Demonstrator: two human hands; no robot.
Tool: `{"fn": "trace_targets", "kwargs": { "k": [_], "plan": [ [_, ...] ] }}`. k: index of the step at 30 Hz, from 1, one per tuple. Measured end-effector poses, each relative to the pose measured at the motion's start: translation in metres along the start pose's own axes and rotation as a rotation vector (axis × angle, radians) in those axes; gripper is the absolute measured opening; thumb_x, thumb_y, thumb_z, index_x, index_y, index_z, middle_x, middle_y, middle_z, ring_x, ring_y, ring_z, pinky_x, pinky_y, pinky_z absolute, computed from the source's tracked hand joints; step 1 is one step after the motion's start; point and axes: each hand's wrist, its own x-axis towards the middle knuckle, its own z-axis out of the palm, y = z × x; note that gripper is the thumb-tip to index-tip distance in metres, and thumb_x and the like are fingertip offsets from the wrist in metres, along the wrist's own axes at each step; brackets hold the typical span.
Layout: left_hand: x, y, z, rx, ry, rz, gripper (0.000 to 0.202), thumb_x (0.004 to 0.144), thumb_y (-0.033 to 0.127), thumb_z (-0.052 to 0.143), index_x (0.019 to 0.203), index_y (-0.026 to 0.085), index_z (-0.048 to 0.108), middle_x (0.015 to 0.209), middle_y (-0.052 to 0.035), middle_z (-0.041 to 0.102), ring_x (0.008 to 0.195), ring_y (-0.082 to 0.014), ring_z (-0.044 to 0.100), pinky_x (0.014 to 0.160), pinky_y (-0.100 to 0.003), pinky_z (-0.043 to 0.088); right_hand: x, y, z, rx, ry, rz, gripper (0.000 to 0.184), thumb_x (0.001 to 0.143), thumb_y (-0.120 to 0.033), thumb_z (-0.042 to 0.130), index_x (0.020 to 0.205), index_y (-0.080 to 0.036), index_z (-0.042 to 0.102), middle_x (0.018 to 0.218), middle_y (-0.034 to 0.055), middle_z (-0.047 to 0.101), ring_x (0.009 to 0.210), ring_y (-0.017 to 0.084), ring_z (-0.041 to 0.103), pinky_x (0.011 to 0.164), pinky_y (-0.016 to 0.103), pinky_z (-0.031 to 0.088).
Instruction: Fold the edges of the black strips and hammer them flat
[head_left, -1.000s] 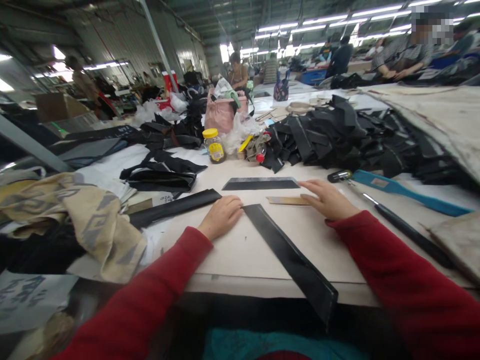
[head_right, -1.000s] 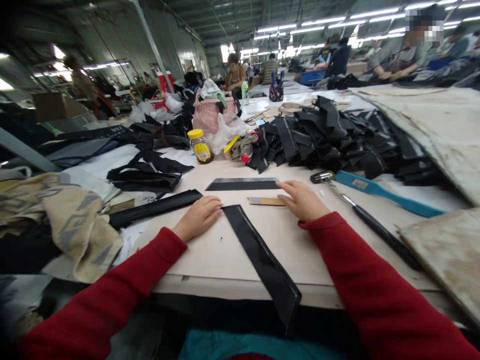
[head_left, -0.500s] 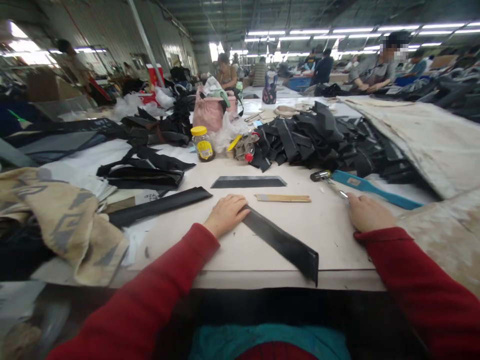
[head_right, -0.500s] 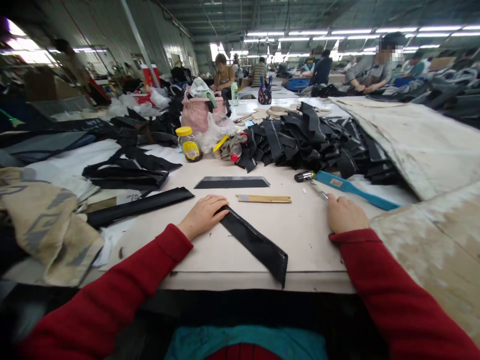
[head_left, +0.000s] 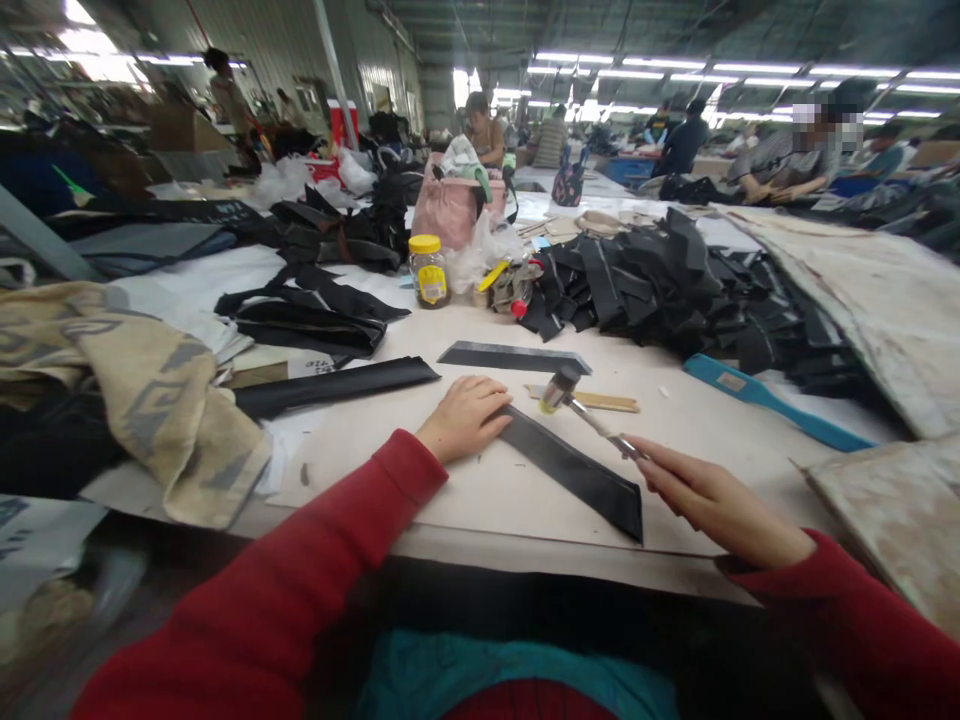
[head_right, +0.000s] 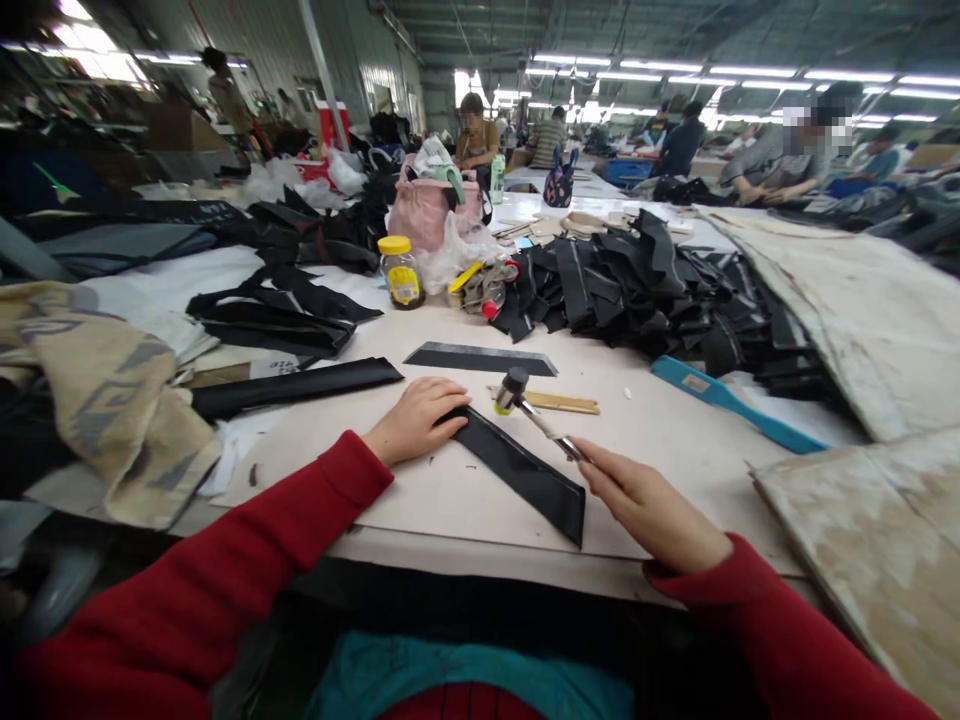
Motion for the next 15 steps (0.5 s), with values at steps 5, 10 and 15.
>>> {"fn": "trace_targets", "kwargs": {
  "k": [5, 10, 15],
  "plan": [
    [-0.001, 0.001, 0.001, -0.034, -0.048, 0.043, 0.027, 0.087, 0.032, 0.048, 0.108, 0.018, 0.057, 0.108, -0.0049, 0.059, 0.102, -0.0190, 0.049, 0.090, -0.033, 0.037, 0.010, -0.018, -0.003, -0.097, 0.095, -0.165, 0.051, 0.088, -0.046, 0.032, 0.128, -0.018, 0.047, 0.114, 0.0082, 0.061, 0.100, 0.022, 0.060, 0.083, 0.033, 0.050],
    [-0.002, 0.000, 0.001, -0.034, -0.061, 0.046, 0.025, 0.087, 0.032, 0.047, 0.106, 0.020, 0.059, 0.105, -0.0044, 0.059, 0.099, -0.0184, 0.050, 0.087, -0.032, 0.038, 0.019, -0.012, 0.003, -0.261, 0.018, -0.235, 0.048, 0.088, -0.040, 0.031, 0.127, -0.019, 0.049, 0.116, 0.0078, 0.061, 0.106, 0.022, 0.058, 0.090, 0.035, 0.047],
    [-0.003, 0.001, 0.002, -0.015, -0.076, 0.049, 0.024, 0.088, 0.031, 0.045, 0.104, 0.022, 0.061, 0.103, -0.0038, 0.059, 0.097, -0.0180, 0.050, 0.084, -0.032, 0.038, 0.018, -0.006, 0.000, -0.318, -0.017, -0.265, 0.047, 0.088, -0.040, 0.032, 0.128, -0.019, 0.049, 0.120, 0.0061, 0.059, 0.108, 0.021, 0.056, 0.094, 0.035, 0.044]
  ]
}}
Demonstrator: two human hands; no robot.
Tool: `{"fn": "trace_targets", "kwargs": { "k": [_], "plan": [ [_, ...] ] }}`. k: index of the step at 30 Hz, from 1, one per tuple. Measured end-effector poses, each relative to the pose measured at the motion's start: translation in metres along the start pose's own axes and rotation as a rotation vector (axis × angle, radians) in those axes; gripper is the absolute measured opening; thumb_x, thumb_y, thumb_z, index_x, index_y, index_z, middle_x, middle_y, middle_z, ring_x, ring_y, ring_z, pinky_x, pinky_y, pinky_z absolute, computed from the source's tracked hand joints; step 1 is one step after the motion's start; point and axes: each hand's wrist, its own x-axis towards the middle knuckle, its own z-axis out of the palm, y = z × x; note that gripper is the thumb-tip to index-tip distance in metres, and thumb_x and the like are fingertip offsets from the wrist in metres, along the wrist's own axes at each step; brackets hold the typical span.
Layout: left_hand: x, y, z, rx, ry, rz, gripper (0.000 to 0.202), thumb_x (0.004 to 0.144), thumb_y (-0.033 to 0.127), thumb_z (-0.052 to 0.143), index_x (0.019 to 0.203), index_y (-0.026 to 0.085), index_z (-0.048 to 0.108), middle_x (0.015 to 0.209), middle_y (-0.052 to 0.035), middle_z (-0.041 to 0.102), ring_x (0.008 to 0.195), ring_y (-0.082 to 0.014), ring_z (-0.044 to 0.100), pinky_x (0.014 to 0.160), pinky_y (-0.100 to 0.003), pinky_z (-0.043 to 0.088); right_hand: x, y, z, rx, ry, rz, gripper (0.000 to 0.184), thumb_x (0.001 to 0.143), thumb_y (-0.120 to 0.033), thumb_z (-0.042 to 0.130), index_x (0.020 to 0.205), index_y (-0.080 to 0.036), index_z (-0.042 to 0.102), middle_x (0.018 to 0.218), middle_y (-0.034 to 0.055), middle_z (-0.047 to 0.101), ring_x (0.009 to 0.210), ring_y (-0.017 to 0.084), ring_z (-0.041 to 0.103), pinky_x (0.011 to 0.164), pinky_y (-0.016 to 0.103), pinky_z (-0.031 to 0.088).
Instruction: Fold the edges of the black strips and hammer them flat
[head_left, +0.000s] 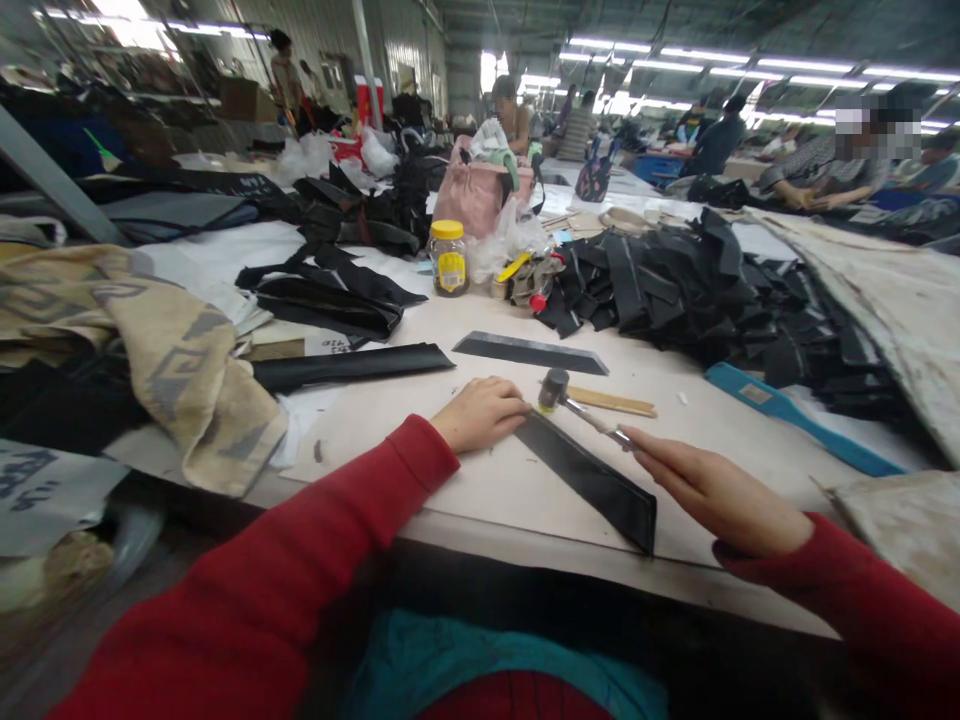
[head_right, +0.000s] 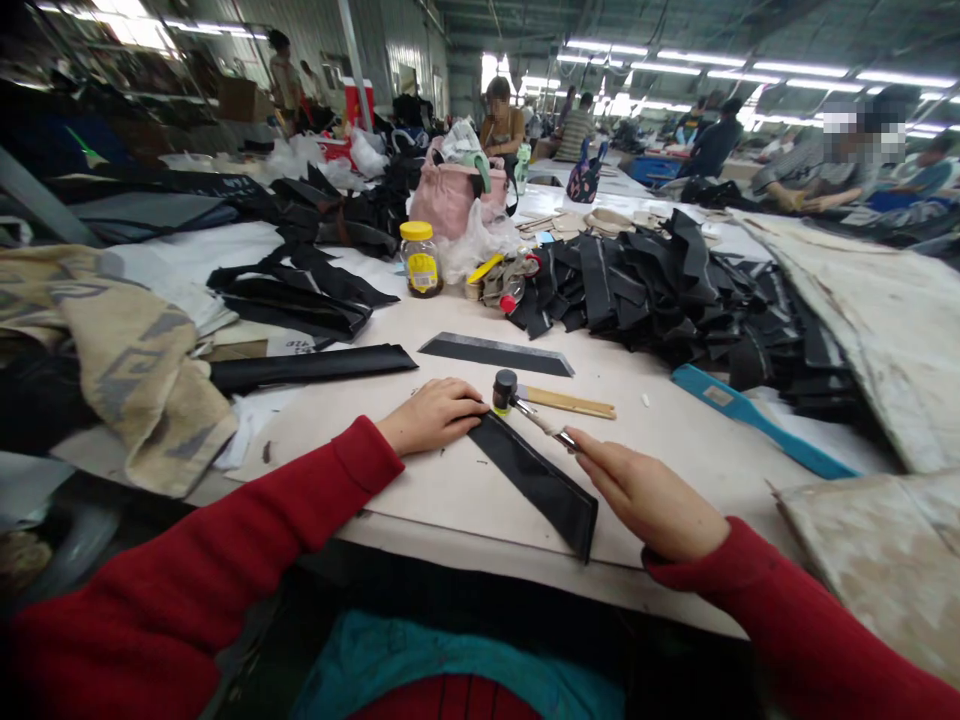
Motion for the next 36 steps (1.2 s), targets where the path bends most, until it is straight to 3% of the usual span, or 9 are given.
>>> {"fn": "trace_targets", "kwargs": {
  "k": [3, 9, 14, 19, 24, 29, 34, 36],
  "plan": [
    [-0.001, 0.001, 0.000, 0.021, -0.003, 0.004, 0.025, 0.089, 0.032, 0.044, 0.105, 0.023, 0.060, 0.104, -0.0037, 0.058, 0.098, -0.0184, 0.049, 0.084, -0.032, 0.037, -0.010, 0.000, -0.002, 0.007, 0.127, 0.017, 0.047, 0.088, -0.039, 0.034, 0.129, -0.020, 0.047, 0.124, 0.0055, 0.055, 0.111, 0.022, 0.054, 0.094, 0.033, 0.044],
    [0.000, 0.006, -0.002, 0.072, -0.038, 0.002, 0.025, 0.090, 0.029, 0.041, 0.105, 0.024, 0.060, 0.102, -0.0049, 0.056, 0.095, -0.0183, 0.048, 0.080, -0.032, 0.037, -0.030, 0.010, 0.010, -0.008, -0.023, 0.044, 0.046, 0.089, -0.037, 0.032, 0.128, -0.017, 0.048, 0.125, 0.0052, 0.054, 0.111, 0.020, 0.054, 0.096, 0.033, 0.041],
    [-0.001, 0.009, -0.004, 0.107, -0.062, -0.003, 0.028, 0.090, 0.025, 0.038, 0.109, 0.025, 0.058, 0.102, -0.0061, 0.055, 0.094, -0.0196, 0.048, 0.078, -0.033, 0.037, -0.050, 0.012, 0.008, -0.006, 0.122, 0.100, 0.049, 0.089, -0.040, 0.034, 0.131, -0.018, 0.045, 0.127, 0.0058, 0.052, 0.113, 0.021, 0.052, 0.097, 0.033, 0.040],
    [-0.001, 0.011, -0.004, 0.129, -0.103, 0.030, 0.033, 0.087, 0.017, 0.041, 0.115, 0.026, 0.054, 0.105, -0.0065, 0.054, 0.096, -0.0204, 0.047, 0.080, -0.034, 0.038, -0.063, 0.015, 0.005, -0.035, -0.031, 0.088, 0.046, 0.089, -0.038, 0.033, 0.129, -0.020, 0.047, 0.124, 0.0043, 0.054, 0.110, 0.021, 0.054, 0.094, 0.035, 0.043],
    [-0.001, 0.013, -0.003, 0.141, -0.093, 0.018, 0.032, 0.087, 0.018, 0.040, 0.114, 0.026, 0.055, 0.106, -0.0067, 0.053, 0.096, -0.0208, 0.047, 0.077, -0.034, 0.038, -0.077, 0.014, 0.001, -0.018, 0.140, 0.092, 0.048, 0.087, -0.040, 0.037, 0.132, -0.025, 0.042, 0.129, 0.0024, 0.050, 0.113, 0.024, 0.052, 0.098, 0.039, 0.040],
    [-0.001, 0.014, -0.004, 0.146, -0.107, 0.023, 0.033, 0.087, 0.017, 0.041, 0.116, 0.026, 0.054, 0.105, -0.0074, 0.054, 0.094, -0.0210, 0.047, 0.076, -0.033, 0.038, -0.086, 0.014, 0.008, -0.010, -0.003, 0.097, 0.043, 0.087, -0.038, 0.038, 0.127, -0.025, 0.049, 0.123, 0.0022, 0.055, 0.109, 0.024, 0.054, 0.093, 0.036, 0.045],
    [-0.001, 0.014, -0.004, 0.141, -0.105, 0.014, 0.034, 0.087, 0.016, 0.040, 0.116, 0.025, 0.054, 0.104, -0.0081, 0.053, 0.095, -0.0210, 0.047, 0.076, -0.033, 0.038, -0.089, 0.015, 0.005, 0.014, 0.151, 0.146, 0.047, 0.087, -0.042, 0.038, 0.130, -0.025, 0.045, 0.127, 0.0019, 0.051, 0.113, 0.025, 0.051, 0.095, 0.040, 0.042],
    [-0.001, 0.014, -0.003, 0.135, -0.109, 0.023, 0.034, 0.086, 0.016, 0.041, 0.116, 0.025, 0.054, 0.104, -0.0079, 0.053, 0.094, -0.0209, 0.047, 0.076, -0.033, 0.038, -0.088, 0.016, 0.006, -0.001, 0.115, 0.161, 0.047, 0.087, -0.042, 0.038, 0.128, -0.023, 0.048, 0.124, 0.0033, 0.054, 0.110, 0.025, 0.053, 0.094, 0.040, 0.043]
  ]
}}
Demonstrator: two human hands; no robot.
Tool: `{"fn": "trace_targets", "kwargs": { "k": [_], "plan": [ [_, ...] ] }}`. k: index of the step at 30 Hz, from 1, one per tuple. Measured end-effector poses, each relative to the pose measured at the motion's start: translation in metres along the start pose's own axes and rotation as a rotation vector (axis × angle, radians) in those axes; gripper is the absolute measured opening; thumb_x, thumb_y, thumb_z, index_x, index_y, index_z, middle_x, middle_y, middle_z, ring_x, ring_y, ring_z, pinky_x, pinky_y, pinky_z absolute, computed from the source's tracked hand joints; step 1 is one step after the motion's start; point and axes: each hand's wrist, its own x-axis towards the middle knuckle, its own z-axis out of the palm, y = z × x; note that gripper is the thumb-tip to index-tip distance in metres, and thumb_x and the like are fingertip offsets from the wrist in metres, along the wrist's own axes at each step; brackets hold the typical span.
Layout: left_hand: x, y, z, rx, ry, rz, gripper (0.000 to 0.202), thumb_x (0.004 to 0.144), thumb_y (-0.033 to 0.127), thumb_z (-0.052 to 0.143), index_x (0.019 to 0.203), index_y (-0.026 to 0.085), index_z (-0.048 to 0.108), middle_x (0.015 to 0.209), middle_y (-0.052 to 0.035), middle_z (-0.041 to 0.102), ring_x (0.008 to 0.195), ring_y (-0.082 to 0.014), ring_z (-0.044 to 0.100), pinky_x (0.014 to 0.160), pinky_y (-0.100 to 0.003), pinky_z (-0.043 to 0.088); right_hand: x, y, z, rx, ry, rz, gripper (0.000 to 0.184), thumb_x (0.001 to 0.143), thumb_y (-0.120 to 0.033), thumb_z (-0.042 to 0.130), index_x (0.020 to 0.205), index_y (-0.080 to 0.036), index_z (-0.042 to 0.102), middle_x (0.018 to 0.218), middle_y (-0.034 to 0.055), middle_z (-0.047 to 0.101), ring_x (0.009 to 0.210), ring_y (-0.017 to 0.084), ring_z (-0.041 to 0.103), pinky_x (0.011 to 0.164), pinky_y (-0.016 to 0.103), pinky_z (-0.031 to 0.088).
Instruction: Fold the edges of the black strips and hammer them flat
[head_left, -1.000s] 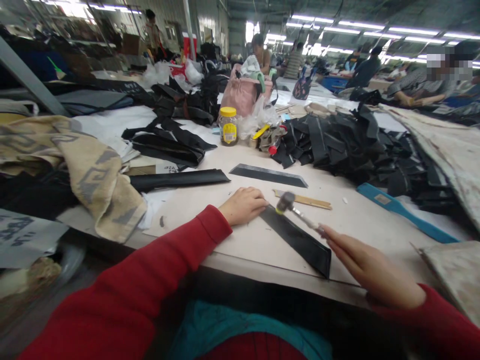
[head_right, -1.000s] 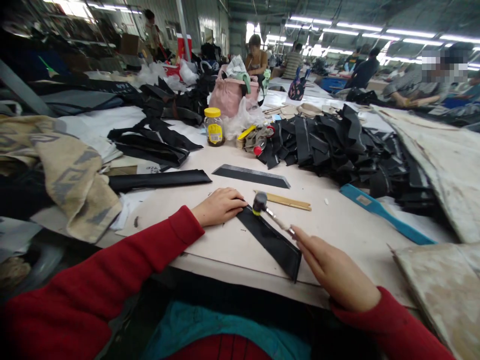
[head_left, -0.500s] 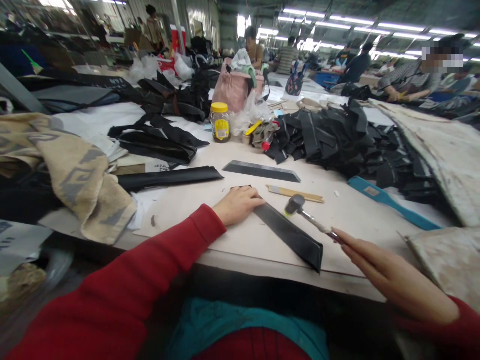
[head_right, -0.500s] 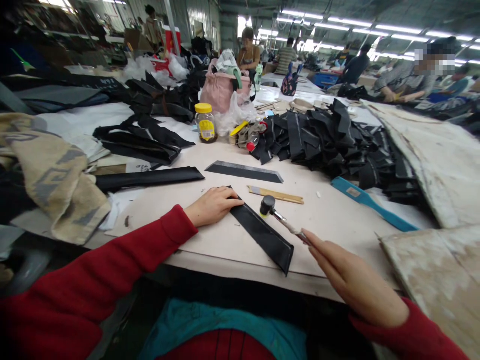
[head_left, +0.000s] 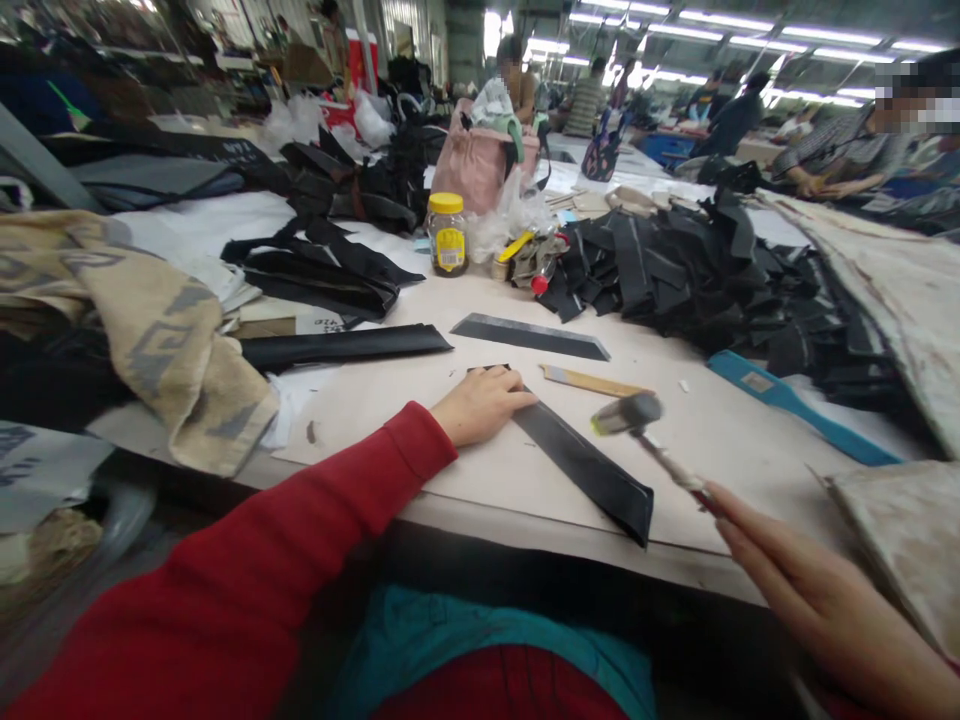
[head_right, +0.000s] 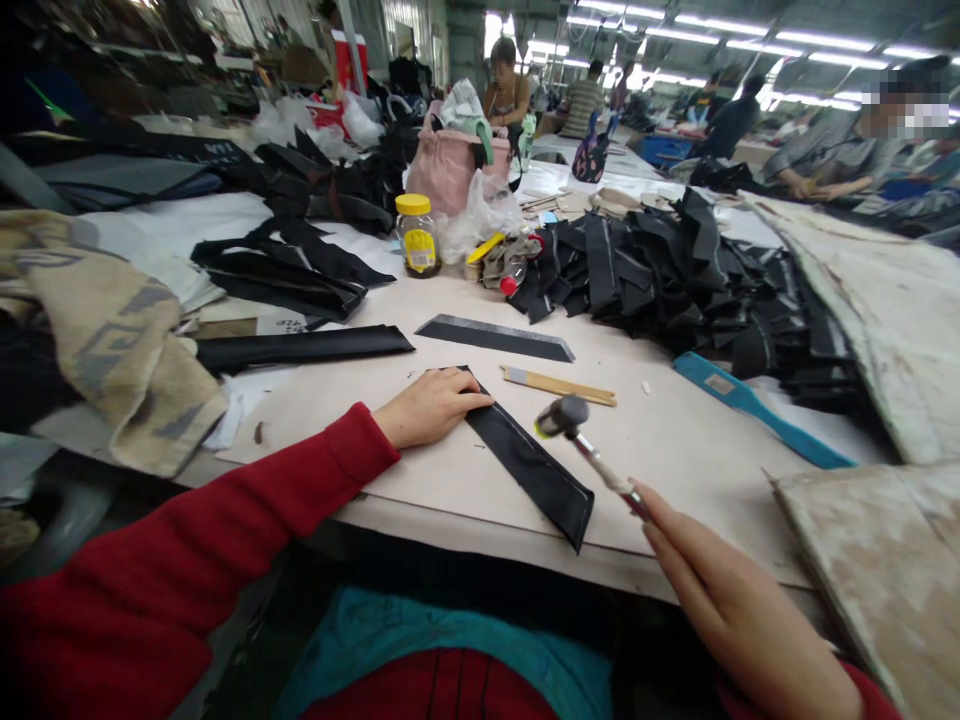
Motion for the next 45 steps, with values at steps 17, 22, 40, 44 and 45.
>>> {"fn": "trace_targets", "kwargs": {
  "k": [17, 22, 40, 44, 45],
  "plan": [
    [0.000, -0.004, 0.003, -0.130, 0.060, -0.024, 0.024, 0.087, 0.018, 0.041, 0.103, 0.022, 0.058, 0.102, -0.0050, 0.054, 0.094, -0.0183, 0.048, 0.081, -0.031, 0.039, 0.058, -0.025, 0.003, 0.073, 0.019, -0.061, 0.047, 0.087, -0.041, 0.037, 0.130, -0.024, 0.046, 0.125, 0.0028, 0.054, 0.110, 0.023, 0.054, 0.097, 0.038, 0.041],
    [0.001, -0.005, 0.003, -0.153, 0.068, -0.033, 0.017, 0.087, 0.020, 0.042, 0.093, 0.017, 0.058, 0.096, -0.0057, 0.056, 0.090, -0.0177, 0.049, 0.080, -0.031, 0.039, 0.069, -0.031, 0.011, 0.092, -0.128, -0.078, 0.044, 0.088, -0.040, 0.036, 0.125, -0.023, 0.051, 0.122, 0.0028, 0.057, 0.109, 0.022, 0.055, 0.095, 0.037, 0.043],
    [-0.002, -0.019, 0.002, -0.193, 0.243, -0.304, 0.026, 0.085, 0.029, 0.049, 0.109, 0.019, 0.053, 0.110, -0.0057, 0.057, 0.102, -0.0207, 0.048, 0.088, -0.036, 0.037, 0.102, 0.015, 0.006, -0.057, 0.114, 0.090, 0.049, 0.088, -0.044, 0.035, 0.127, -0.020, 0.048, 0.122, 0.0074, 0.057, 0.110, 0.026, 0.054, 0.093, 0.042, 0.044],
    [-0.003, -0.030, 0.008, -0.253, 0.215, -0.381, 0.037, 0.082, 0.029, 0.053, 0.117, 0.017, 0.049, 0.113, -0.0073, 0.057, 0.104, -0.0221, 0.049, 0.091, -0.038, 0.038, 0.115, 0.057, 0.012, -0.274, 0.153, 0.216, 0.051, 0.089, -0.038, 0.027, 0.130, -0.012, 0.043, 0.113, 0.0175, 0.059, 0.100, 0.031, 0.058, 0.081, 0.047, 0.048],
    [-0.003, -0.031, 0.009, -0.274, 0.211, -0.368, 0.038, 0.080, 0.027, 0.055, 0.117, 0.017, 0.049, 0.110, -0.0068, 0.059, 0.103, -0.0219, 0.050, 0.090, -0.038, 0.038, 0.117, 0.064, 0.015, -0.311, 0.161, 0.221, 0.051, 0.089, -0.036, 0.027, 0.130, -0.010, 0.044, 0.109, 0.0184, 0.060, 0.097, 0.031, 0.059, 0.080, 0.047, 0.048]
  ]
}}
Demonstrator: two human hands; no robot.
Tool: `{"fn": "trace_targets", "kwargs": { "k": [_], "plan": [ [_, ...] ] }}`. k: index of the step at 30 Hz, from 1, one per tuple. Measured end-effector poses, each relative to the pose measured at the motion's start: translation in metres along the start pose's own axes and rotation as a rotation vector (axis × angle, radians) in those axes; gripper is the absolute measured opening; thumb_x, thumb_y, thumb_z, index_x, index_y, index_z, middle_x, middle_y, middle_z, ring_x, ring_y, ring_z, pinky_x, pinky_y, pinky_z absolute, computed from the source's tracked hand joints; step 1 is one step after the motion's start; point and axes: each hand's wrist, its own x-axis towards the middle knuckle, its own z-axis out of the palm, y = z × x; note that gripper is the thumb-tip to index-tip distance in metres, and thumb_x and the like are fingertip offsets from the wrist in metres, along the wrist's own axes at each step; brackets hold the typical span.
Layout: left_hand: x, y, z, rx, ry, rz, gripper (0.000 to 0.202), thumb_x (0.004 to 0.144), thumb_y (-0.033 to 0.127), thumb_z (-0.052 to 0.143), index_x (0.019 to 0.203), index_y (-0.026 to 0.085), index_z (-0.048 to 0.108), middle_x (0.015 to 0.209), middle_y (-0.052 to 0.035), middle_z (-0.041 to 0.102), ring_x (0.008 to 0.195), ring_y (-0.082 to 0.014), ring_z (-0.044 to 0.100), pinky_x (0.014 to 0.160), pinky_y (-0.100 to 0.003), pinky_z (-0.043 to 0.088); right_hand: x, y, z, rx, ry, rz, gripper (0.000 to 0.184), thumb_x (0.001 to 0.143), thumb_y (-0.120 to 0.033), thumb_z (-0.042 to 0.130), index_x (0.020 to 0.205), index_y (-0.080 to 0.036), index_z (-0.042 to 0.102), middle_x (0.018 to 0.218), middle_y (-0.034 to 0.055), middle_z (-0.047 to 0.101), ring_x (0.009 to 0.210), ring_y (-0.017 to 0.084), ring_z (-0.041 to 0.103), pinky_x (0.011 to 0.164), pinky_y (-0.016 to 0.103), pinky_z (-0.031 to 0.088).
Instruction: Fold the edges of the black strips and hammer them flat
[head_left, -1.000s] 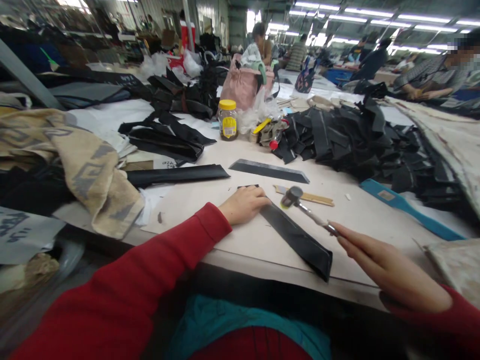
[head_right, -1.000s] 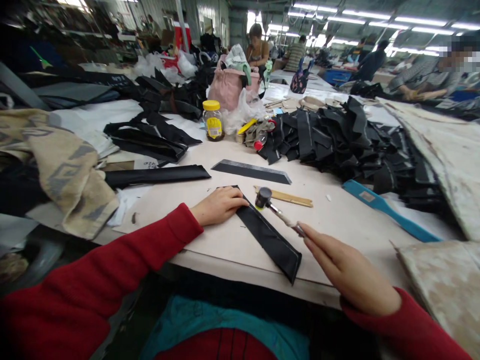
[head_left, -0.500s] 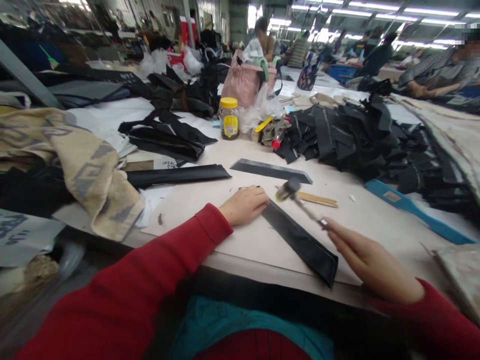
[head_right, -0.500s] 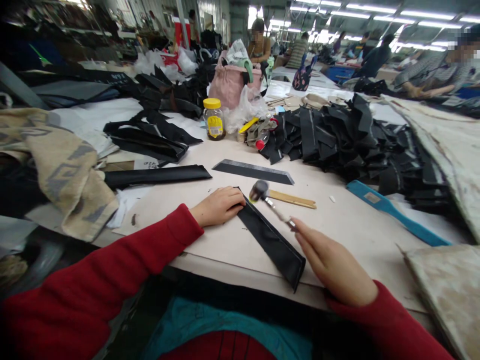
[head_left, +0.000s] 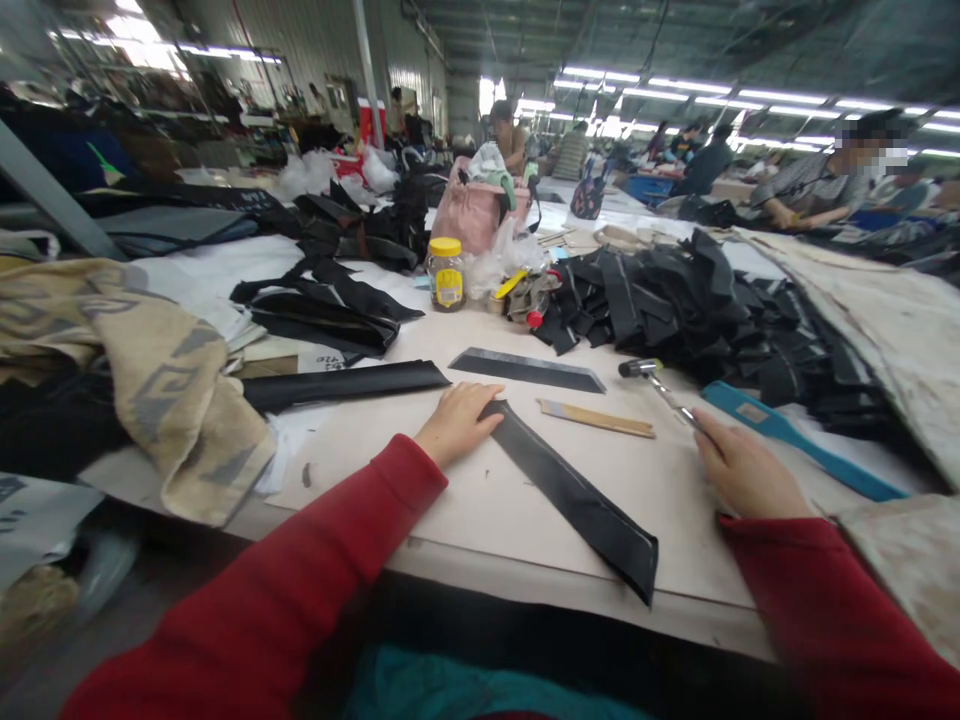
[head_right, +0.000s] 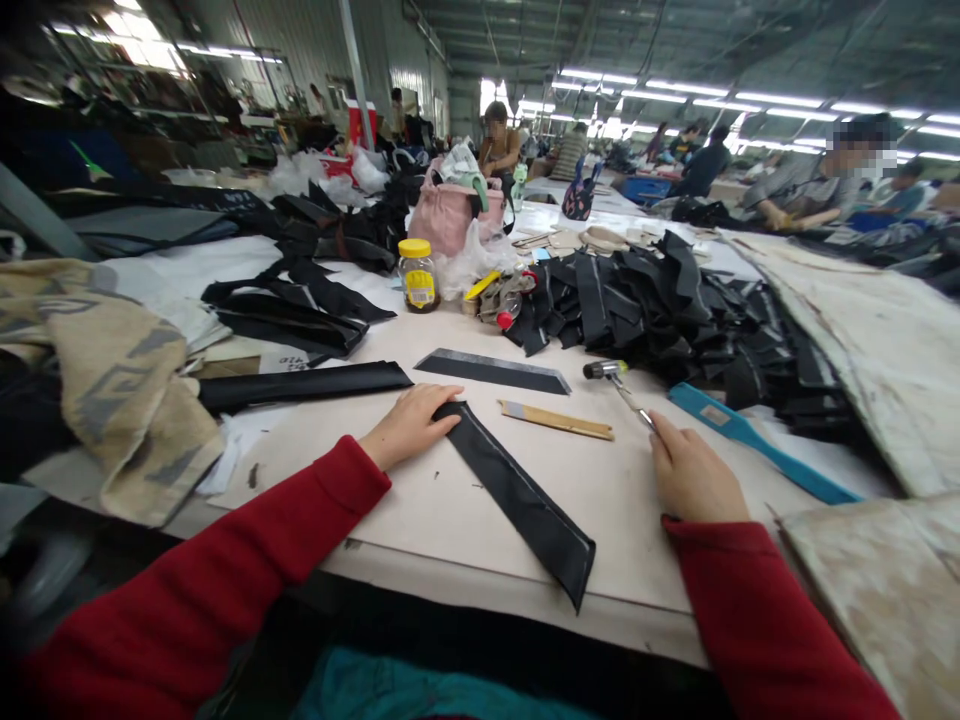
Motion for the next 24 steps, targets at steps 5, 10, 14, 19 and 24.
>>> {"fn": "trace_targets", "kwargs": {
  "k": [5, 10, 14, 19, 24],
  "plan": [
    [0.002, 0.003, 0.000, -0.234, -0.011, -0.017, 0.035, 0.077, 0.016, 0.054, 0.112, 0.019, 0.052, 0.090, -0.0030, 0.060, 0.083, -0.0165, 0.055, 0.077, -0.031, 0.045, -0.004, -0.016, 0.004, 0.091, 0.154, -0.115, 0.046, 0.088, -0.034, 0.032, 0.120, -0.009, 0.053, 0.113, 0.0190, 0.057, 0.105, 0.031, 0.053, 0.088, 0.049, 0.042],
    [0.004, 0.009, -0.004, -0.627, 0.040, -0.112, 0.028, 0.081, 0.023, 0.048, 0.109, 0.018, 0.052, 0.090, -0.0030, 0.058, 0.081, -0.0141, 0.056, 0.075, -0.028, 0.046, -0.032, -0.079, -0.018, 0.635, -0.295, -0.270, 0.051, 0.089, -0.041, 0.035, 0.132, -0.016, 0.041, 0.098, 0.0071, 0.063, 0.087, 0.018, 0.059, 0.079, 0.033, 0.048],
    [0.007, 0.006, -0.009, -0.851, 0.156, -0.290, 0.028, 0.079, 0.030, 0.050, 0.104, 0.017, 0.055, 0.093, -0.0042, 0.058, 0.081, -0.0148, 0.055, 0.070, -0.025, 0.045, -0.044, -0.097, -0.022, 0.878, -0.459, -0.279, 0.055, 0.088, -0.041, 0.037, 0.137, -0.017, 0.031, 0.085, 0.0029, 0.061, 0.072, 0.014, 0.057, 0.069, 0.028, 0.048],
    [0.010, 0.004, -0.013, -1.024, 0.213, -0.465, 0.034, 0.073, 0.036, 0.058, 0.102, 0.017, 0.057, 0.088, -0.0025, 0.056, 0.072, -0.0130, 0.052, 0.056, -0.020, 0.040, -0.037, -0.092, -0.023, 0.930, -0.364, -0.179, 0.056, 0.087, -0.045, 0.038, 0.136, -0.019, 0.035, 0.101, 0.0080, 0.062, 0.086, 0.020, 0.059, 0.078, 0.035, 0.049],
    [0.010, 0.002, -0.012, -1.070, 0.214, -0.493, 0.038, 0.071, 0.040, 0.062, 0.102, 0.019, 0.057, 0.086, -0.0014, 0.055, 0.068, -0.0114, 0.050, 0.053, -0.019, 0.038, -0.036, -0.101, -0.014, 0.865, -0.255, -0.336, 0.046, 0.084, -0.030, 0.046, 0.130, -0.025, 0.045, 0.131, 0.0039, 0.049, 0.120, 0.022, 0.044, 0.104, 0.040, 0.031]
  ]
}}
